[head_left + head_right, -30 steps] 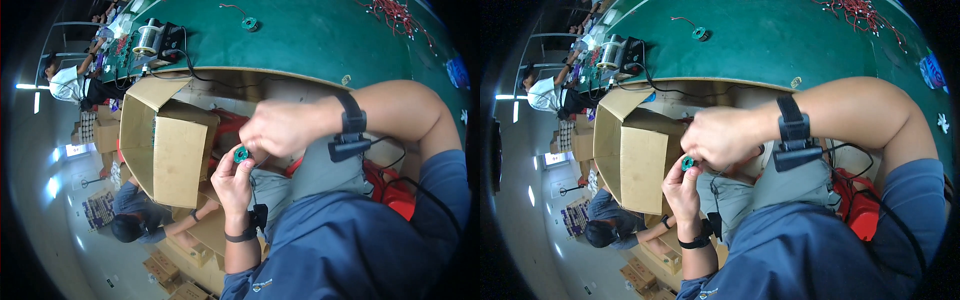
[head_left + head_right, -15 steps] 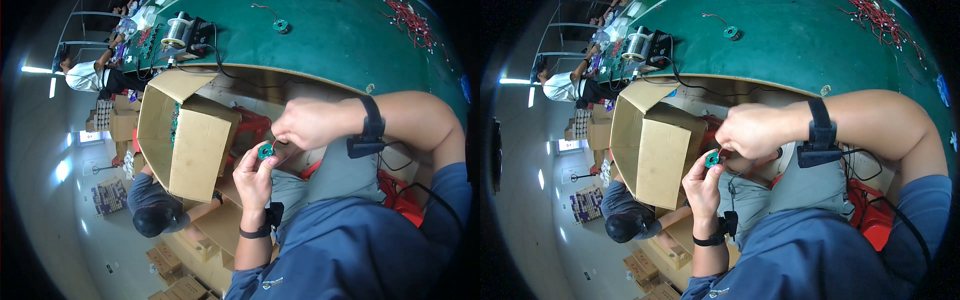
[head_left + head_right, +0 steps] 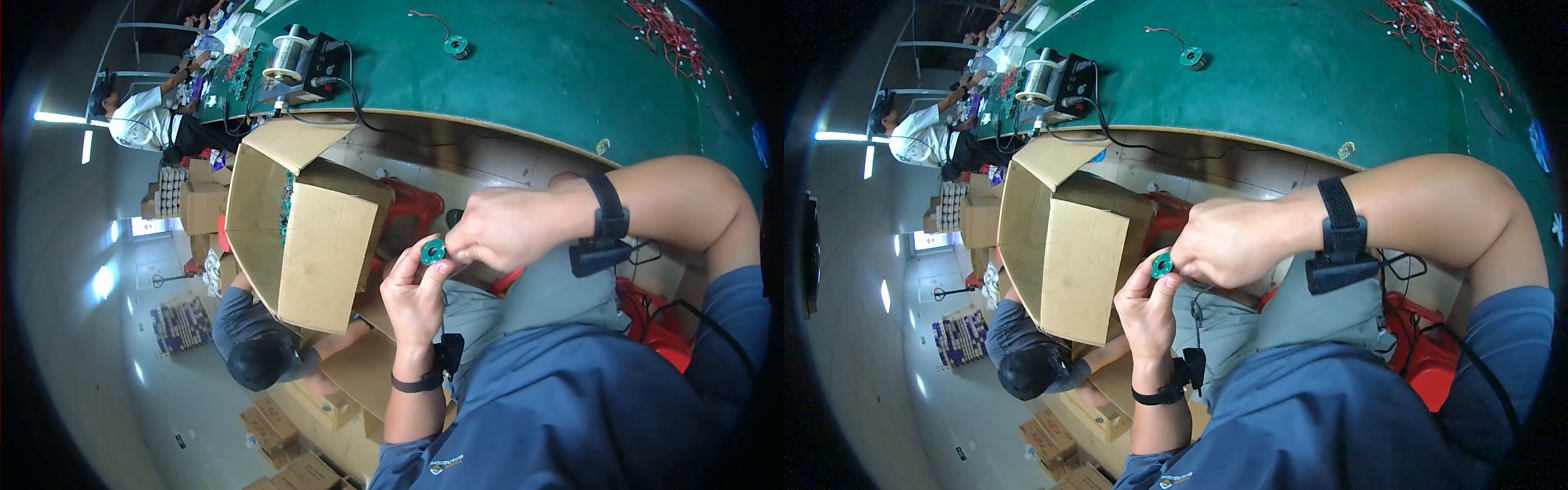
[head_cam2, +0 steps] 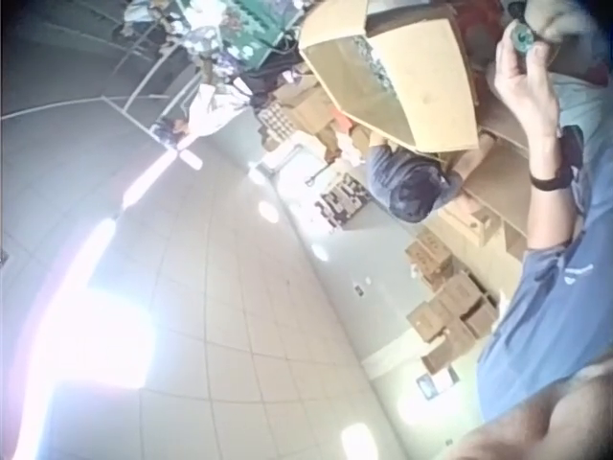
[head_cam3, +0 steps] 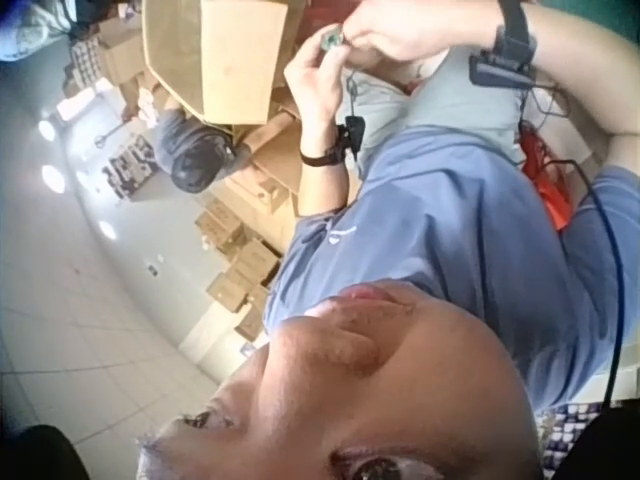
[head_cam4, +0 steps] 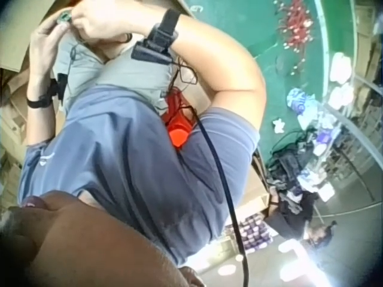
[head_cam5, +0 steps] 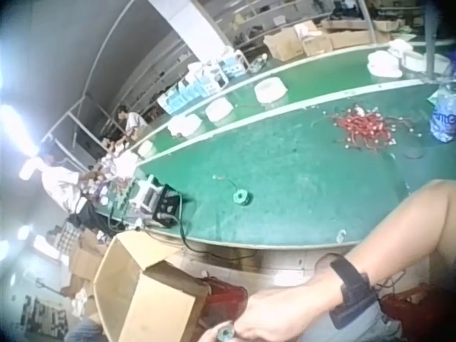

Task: Manually assembling and inspecting small electronic components on a production line.

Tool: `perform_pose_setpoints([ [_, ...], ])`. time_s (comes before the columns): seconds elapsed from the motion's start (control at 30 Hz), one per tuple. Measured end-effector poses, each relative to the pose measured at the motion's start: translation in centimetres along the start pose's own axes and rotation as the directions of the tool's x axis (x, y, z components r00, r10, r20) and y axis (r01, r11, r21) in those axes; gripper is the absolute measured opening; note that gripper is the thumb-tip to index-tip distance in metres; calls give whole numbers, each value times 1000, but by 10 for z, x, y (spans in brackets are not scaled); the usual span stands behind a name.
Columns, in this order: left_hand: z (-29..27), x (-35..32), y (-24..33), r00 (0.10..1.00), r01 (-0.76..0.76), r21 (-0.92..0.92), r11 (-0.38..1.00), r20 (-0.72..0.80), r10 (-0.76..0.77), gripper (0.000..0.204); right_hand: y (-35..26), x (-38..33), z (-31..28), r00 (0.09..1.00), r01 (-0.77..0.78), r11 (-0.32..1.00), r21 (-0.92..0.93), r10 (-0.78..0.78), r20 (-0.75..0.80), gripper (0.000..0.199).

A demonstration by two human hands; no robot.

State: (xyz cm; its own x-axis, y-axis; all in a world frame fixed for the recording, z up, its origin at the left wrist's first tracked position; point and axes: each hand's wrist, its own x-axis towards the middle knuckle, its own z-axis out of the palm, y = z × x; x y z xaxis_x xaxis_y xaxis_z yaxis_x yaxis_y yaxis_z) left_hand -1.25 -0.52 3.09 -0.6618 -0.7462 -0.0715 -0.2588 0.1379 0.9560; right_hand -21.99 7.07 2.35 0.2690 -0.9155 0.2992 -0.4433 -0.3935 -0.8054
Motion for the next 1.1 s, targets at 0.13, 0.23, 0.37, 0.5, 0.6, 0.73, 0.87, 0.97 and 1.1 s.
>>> perform_pose_setpoints([
  [0.13,0,3,8,1000,12,37,999,1,-12,33,10,5,-17,992,-74,990,-119,61,-108,9],
  [0.23,0,3,3,1000,-18,10,1000,-3,18,32,-2,2,-3,994,40,998,48,-35,-108,11],
  [0.37,2,4,3,1000,20,-64,998,-14,-21,33,7,5,-14,985,-80,996,-43,73,-155,14],
  [0.5,-1,4,-1,998,50,-171,984,-27,-56,34,6,2,-14,994,-82,994,-73,76,-79,16],
  [0.6,-4,2,-7,995,101,-258,961,15,-101,36,7,1,-11,993,-14,996,-87,3,-116,15],
  [0.73,-6,3,-9,992,120,-254,960,54,-110,36,7,0,-14,997,-25,982,-190,11,-72,14],
  [0.87,-3,3,-10,993,112,-222,969,51,-103,34,4,-2,-16,998,2,951,-308,-21,-57,12],
  [0.97,-5,2,-13,995,93,-204,974,38,-87,32,-4,-3,-12,999,7,946,-325,-17,-28,14],
  [1.1,-2,3,-8,998,65,-148,987,31,-61,32,-1,-1,-16,996,-8,961,-276,-17,-87,15],
])
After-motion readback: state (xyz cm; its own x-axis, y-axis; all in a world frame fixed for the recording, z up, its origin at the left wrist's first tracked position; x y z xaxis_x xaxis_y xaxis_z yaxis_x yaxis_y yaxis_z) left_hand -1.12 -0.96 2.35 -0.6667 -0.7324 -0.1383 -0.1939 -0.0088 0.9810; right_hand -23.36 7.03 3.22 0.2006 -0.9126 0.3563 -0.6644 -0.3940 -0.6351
